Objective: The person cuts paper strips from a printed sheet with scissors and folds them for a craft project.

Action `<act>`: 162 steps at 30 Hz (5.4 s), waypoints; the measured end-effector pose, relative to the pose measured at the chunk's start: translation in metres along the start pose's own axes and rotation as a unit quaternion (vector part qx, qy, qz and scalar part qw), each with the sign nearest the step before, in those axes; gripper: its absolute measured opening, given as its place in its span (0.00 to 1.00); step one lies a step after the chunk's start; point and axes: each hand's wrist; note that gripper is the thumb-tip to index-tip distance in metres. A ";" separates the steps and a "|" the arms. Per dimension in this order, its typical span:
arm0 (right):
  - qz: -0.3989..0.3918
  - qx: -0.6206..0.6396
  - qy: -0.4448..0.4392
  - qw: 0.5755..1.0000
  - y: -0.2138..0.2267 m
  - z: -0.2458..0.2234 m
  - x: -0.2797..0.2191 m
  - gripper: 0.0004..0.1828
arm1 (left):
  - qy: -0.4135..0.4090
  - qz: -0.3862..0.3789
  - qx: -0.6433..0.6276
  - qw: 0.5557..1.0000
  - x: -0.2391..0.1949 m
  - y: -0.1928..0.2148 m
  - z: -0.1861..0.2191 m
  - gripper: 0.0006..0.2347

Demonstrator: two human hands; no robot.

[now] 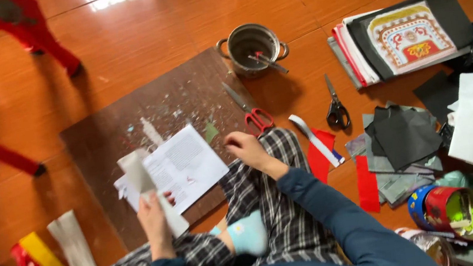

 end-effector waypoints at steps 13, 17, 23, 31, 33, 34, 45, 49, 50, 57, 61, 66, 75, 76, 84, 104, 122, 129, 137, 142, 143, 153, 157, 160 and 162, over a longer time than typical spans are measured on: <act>-0.138 0.076 0.048 0.986 -0.147 0.057 -0.027 0.22 | 0.080 -0.166 -0.087 0.979 0.012 0.005 -0.041 0.22; -0.071 0.255 -0.068 0.962 -0.130 0.022 -0.065 0.12 | -0.001 -0.174 0.052 0.983 -0.051 -0.009 -0.017 0.21; -0.006 0.311 -0.117 0.943 -0.107 -0.067 -0.075 0.09 | 0.033 -0.186 0.167 0.968 -0.080 -0.034 -0.007 0.22; 0.020 0.274 -0.117 0.954 -0.109 -0.051 -0.080 0.05 | 0.068 -0.183 0.058 0.979 -0.029 -0.015 -0.059 0.11; 0.022 0.308 -0.146 0.940 -0.110 -0.051 -0.080 0.07 | 0.065 -0.179 0.040 0.981 -0.032 -0.015 -0.053 0.10; 0.021 0.310 -0.146 0.939 -0.105 -0.064 -0.077 0.07 | 0.065 -0.176 0.041 0.981 -0.032 -0.016 -0.055 0.10; -0.068 0.349 -0.103 0.929 -0.086 -0.090 -0.068 0.01 | 0.030 -0.185 0.017 0.982 -0.056 -0.018 -0.028 0.10; -0.007 0.339 -0.104 0.935 -0.090 -0.109 -0.064 0.07 | 0.048 -0.174 -0.036 0.983 -0.062 -0.023 -0.017 0.08; 0.022 0.364 -0.110 0.925 -0.091 -0.112 -0.062 0.08 | 0.047 -0.170 -0.058 0.983 -0.062 -0.024 -0.017 0.07; 0.024 0.365 -0.132 0.921 -0.094 -0.098 -0.062 0.18 | -0.003 -0.150 -0.029 0.988 -0.058 -0.031 -0.024 0.10; 0.025 0.325 -0.063 0.943 -0.086 -0.093 -0.051 0.21 | 0.077 -0.213 -0.085 0.970 -0.041 -0.023 -0.045 0.10; 0.003 0.296 -0.025 0.955 -0.063 -0.085 -0.044 0.20 | 0.134 -0.288 0.017 0.948 -0.063 -0.023 -0.018 0.08; 0.002 0.314 -0.062 0.948 -0.064 -0.079 -0.044 0.14 | 0.102 -0.216 0.122 0.963 -0.066 -0.020 -0.012 0.10; 0.003 0.313 -0.060 0.948 -0.061 -0.080 -0.042 0.14 | 0.100 -0.217 0.121 0.964 -0.065 -0.019 -0.013 0.10; -0.097 0.239 -0.059 0.964 -0.047 -0.066 -0.042 0.07 | -0.138 -0.192 0.355 0.905 -0.062 -0.009 -0.022 0.05; -0.142 0.209 -0.011 0.968 -0.073 -0.058 -0.054 0.10 | -0.017 -0.388 0.246 0.888 -0.074 -0.013 -0.002 0.17; -0.271 0.048 0.024 0.961 -0.044 -0.036 -0.007 0.23 | 0.146 -0.310 0.240 0.908 -0.114 -0.024 0.087 0.36; -0.121 -0.407 -0.151 0.893 0.028 0.223 0.040 0.29 | 0.154 -0.211 0.034 0.965 0.006 0.035 0.012 0.27; -0.197 -0.338 -0.292 0.873 0.010 0.154 0.065 0.40 | 0.150 -0.209 -0.051 0.965 0.046 0.021 -0.023 0.23; -0.241 -0.388 -0.286 0.842 0.011 0.130 0.071 0.58 | 0.113 -0.200 -0.043 0.972 0.045 0.020 -0.022 0.21; -0.207 -0.367 -0.269 0.866 0.013 0.113 0.071 0.49 | 0.100 -0.193 -0.046 0.975 0.040 0.019 -0.018 0.22; -0.074 0.174 -0.062 0.980 -0.038 -0.016 -0.005 0.26 | -0.053 -0.081 0.154 0.983 0.011 0.012 0.038 0.18; -0.216 0.248 -0.138 0.934 -0.069 -0.044 -0.033 0.13 | 0.063 -0.131 -0.047 0.988 0.066 0.040 0.009 0.16; -0.326 0.229 -0.110 0.910 -0.078 -0.044 -0.029 0.11 | 0.054 -0.162 -0.077 0.982 0.062 0.045 0.015 0.15; -0.396 0.148 -0.073 0.903 -0.083 -0.039 -0.028 0.23 | 0.067 -0.216 -0.023 0.974 0.066 0.045 0.013 0.14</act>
Point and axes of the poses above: each hand's wrist, its own x-axis towards the middle knuckle, its own y-axis out of the back of the hand, z = x × y, and after that the axes turned 15 degrees about y, right-handed
